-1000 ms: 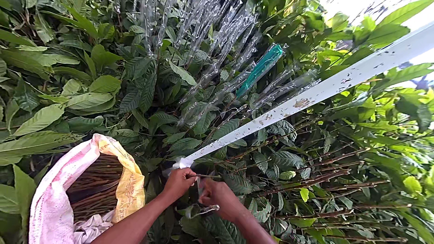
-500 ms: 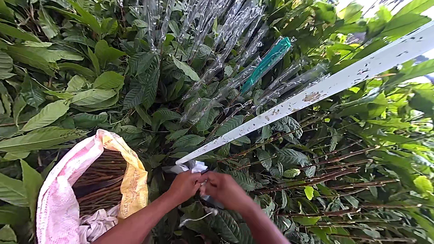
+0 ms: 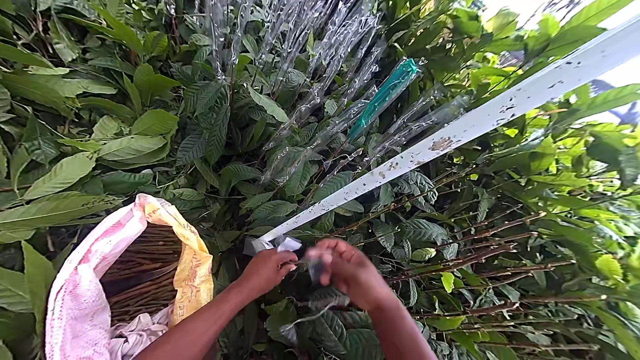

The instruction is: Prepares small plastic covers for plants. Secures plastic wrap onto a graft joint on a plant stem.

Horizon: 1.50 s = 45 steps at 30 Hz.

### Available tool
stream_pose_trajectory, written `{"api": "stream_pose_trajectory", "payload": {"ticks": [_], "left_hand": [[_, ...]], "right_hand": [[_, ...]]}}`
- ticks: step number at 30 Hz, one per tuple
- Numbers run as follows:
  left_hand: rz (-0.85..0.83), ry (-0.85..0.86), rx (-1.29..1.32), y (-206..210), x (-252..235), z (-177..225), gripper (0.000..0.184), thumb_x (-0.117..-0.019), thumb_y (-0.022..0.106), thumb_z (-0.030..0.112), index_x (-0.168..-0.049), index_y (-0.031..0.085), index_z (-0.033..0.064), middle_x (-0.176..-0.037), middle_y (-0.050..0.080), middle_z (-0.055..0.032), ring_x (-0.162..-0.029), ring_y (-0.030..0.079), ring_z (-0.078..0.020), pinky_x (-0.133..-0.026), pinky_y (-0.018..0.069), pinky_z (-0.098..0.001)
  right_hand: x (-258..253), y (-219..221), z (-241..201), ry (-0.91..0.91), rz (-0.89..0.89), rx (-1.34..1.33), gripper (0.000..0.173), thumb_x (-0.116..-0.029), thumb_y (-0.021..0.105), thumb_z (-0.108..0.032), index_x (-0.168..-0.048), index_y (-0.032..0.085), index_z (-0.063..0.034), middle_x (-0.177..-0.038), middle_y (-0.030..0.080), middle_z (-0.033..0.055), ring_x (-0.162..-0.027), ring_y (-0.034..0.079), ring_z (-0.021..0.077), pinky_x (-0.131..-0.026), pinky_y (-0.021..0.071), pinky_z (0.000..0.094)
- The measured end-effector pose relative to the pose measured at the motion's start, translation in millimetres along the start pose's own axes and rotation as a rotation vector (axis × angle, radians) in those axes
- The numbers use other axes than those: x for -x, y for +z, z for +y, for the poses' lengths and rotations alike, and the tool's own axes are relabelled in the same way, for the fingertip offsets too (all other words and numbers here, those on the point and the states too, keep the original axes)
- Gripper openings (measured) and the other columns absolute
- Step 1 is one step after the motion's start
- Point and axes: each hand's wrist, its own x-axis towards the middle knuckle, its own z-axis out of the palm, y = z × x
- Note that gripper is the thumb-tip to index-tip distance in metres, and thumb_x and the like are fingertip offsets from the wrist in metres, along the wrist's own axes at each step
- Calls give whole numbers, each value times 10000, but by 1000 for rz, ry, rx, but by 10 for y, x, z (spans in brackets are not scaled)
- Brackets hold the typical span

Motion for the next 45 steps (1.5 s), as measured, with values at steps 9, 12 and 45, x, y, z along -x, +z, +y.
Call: {"api": "stream_pose_trajectory", "payload": {"ticks": [9, 12, 45], "left_hand": [[33, 143, -175, 96, 62, 113, 238, -1019, 586, 212, -1119, 756, 80, -1027, 737, -205, -954, 724, -389, -850, 564, -597], [138, 185, -195, 47, 31, 108, 240, -1009, 604, 260, -1042, 756, 77, -909, 746, -155, -840, 737, -340, -767, 584, -567], [28, 67, 28, 69, -121, 337, 270, -1028, 585, 280, -1083, 761, 82, -969, 752, -111, -904, 720, -253, -862, 563, -508]], "right_hand": [[-41, -114, -17, 63, 61, 449, 378, -1012, 566, -125, -1379, 547, -36, -1132, 719, 74, -843, 684, 135, -670, 555, 294], [-51, -68, 38, 191, -6, 868, 501, -944, 700, -160, -1419, 563, -82, -1193, 714, 135, -1115, 673, 314, -976, 535, 552], [118, -80, -144, 142, 20, 675, 229, -978, 645, -266, -1056, 740, -73, -839, 676, 25, -728, 617, 111, -700, 528, 333]]}}
